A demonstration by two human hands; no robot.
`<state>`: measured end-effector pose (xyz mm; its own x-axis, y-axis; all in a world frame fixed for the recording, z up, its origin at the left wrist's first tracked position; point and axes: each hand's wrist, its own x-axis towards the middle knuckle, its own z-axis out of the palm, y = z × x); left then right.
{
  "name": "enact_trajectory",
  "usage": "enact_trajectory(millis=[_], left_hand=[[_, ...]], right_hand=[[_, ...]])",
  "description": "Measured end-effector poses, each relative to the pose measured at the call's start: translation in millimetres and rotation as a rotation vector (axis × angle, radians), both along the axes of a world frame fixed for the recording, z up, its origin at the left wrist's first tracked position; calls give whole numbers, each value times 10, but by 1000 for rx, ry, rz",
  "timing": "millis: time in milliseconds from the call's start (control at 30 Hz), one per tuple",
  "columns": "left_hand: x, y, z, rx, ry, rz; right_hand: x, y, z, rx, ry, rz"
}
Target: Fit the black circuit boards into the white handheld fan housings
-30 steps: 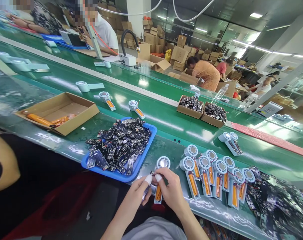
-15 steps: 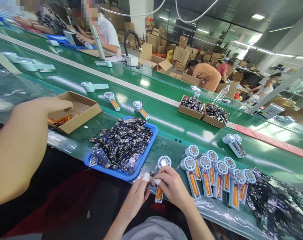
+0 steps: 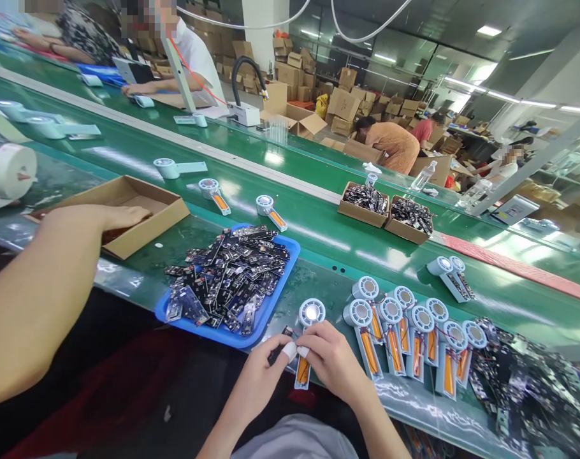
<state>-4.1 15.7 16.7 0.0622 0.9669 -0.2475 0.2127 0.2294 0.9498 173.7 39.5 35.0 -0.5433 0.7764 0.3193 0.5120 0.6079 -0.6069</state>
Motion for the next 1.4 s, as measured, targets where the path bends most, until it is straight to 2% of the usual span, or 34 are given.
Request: enact_trajectory(millis=[100, 200, 300, 433, 567, 733, 900, 1033, 1100, 1200, 1400], left_hand=[[27, -26, -25, 20, 0, 16], [59, -75, -72, 15, -66, 67], [75, -118, -92, 14, -64, 92], [69, -133, -64, 60, 35, 46], [77, -137, -65, 79, 40, 57], [73, -143, -79, 212, 119, 120], [39, -98, -37, 344, 185, 88], [48, -82, -50, 358, 159, 99], [38, -86, -64, 309, 121, 99], [-15, -77, -74, 238, 44, 74], [-146, 41, -43, 160, -108, -64]], right_hand=[[-18, -11, -34, -68, 124, -92], [-60, -18, -50, -55, 169, -178], [-112, -20, -54, 10, 129, -218], [-169, -30, -68, 120, 18, -255], [-197, -61, -82, 232, -89, -294], [-199, -61, -50, 292, -181, -268], [-168, -23, 37, 285, -225, -204], [-153, -16, 96, 317, -352, -184], [-148, -9, 91, 303, -340, -183], [-134, 16, 46, 200, -196, -184], [-108, 79, 1, -38, 73, -118]])
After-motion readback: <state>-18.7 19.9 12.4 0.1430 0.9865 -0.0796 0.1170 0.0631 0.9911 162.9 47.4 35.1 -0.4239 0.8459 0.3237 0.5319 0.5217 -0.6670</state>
